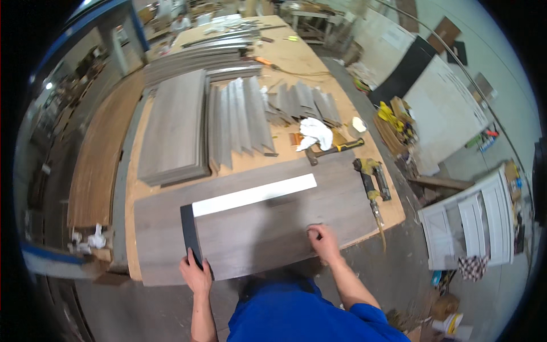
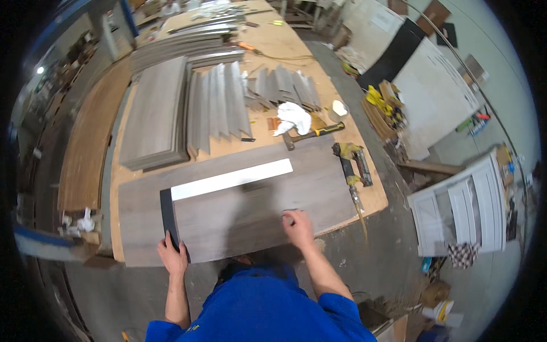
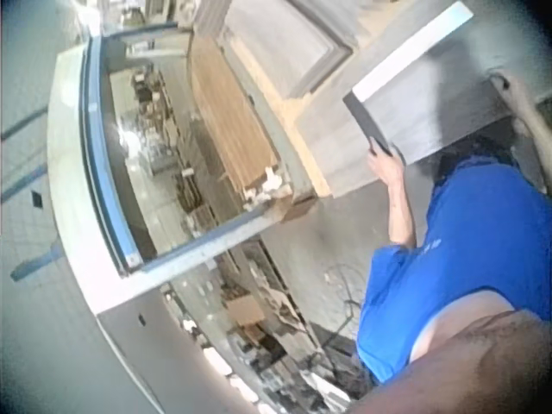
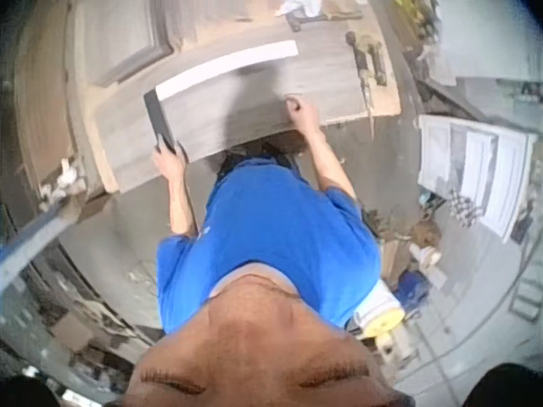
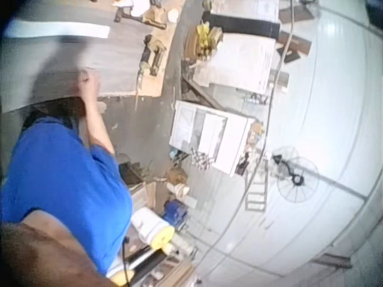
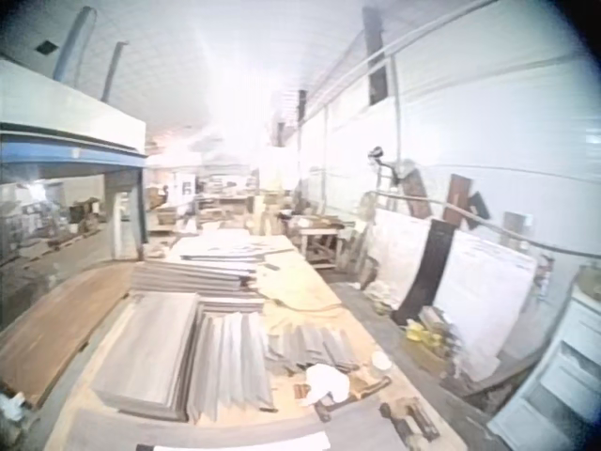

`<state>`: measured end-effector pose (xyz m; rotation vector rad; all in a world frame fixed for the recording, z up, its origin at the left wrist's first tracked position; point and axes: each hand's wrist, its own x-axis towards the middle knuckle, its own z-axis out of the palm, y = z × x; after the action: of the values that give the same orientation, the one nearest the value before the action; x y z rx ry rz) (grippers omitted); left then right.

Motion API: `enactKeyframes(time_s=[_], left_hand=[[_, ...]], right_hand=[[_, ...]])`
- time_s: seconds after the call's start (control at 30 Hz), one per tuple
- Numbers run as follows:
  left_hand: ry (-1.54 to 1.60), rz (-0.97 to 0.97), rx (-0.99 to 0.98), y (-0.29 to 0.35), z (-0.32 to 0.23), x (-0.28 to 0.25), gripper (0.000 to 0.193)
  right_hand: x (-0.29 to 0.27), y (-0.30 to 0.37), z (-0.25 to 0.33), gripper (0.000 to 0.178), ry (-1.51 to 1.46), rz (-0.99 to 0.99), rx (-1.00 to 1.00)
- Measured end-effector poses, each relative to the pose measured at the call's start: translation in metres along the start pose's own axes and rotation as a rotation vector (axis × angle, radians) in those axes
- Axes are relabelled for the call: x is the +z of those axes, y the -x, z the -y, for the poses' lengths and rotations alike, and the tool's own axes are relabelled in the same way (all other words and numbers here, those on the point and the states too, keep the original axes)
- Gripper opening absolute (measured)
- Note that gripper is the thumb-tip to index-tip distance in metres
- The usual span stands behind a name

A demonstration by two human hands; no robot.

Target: Assembling wooden furniture panels using a pneumatic nail gun, hammer, and glue.

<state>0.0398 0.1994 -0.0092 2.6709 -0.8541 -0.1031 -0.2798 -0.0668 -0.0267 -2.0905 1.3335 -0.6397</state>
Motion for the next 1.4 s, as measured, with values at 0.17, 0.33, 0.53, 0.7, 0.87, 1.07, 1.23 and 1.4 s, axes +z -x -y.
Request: enactKeyframes(time_s=[0.17, 0.33, 0.53, 0.7, 0.87, 1.07, 1.23, 1.4], left_hand=[[0.086, 0.002, 0.078, -0.005, 0.004, -0.009, 0.061], [0.020, 0.001, 0.062, 0.012, 0.041, -0.019, 0.059], [-0.231, -0.168, -0.334, 0.037, 0.123, -0.031, 0.066], [0.496, -0.394, -1.028, 0.090, 0.148, 0.017, 0.067], [1.501, 0.057, -1.099, 0.104, 0.061, 0.015, 0.042], [1.682, 0.099, -0.941, 0.107, 0.041, -0.058, 0.047], [1.424, 0.085, -0.824, 0.122, 0.059, -0.073, 0.054], [1.354, -0.002, -0.608, 0.139, 0.052, -0.136, 0.067]], right_hand=[[-0.095, -0.034, -0.056, 0.034, 0.306, -0.357, 0.040], [-0.134, -0.059, -0.094, 0.056, 0.469, -0.354, 0.229], [-0.139, -0.083, -0.127, 0.036, 0.254, -0.324, 0.119], [-0.136, -0.109, -0.121, 0.028, 0.353, -0.288, 0.011], [-0.087, -0.110, -0.087, 0.040, 0.217, -0.228, -0.085], [-0.093, -0.041, -0.039, 0.048, 0.084, -0.049, 0.186], [-0.125, 0.006, -0.052, 0.060, -0.175, 0.161, 0.456], [-0.126, 0.093, 0.003, 0.056, -0.280, -0.099, 0.542]])
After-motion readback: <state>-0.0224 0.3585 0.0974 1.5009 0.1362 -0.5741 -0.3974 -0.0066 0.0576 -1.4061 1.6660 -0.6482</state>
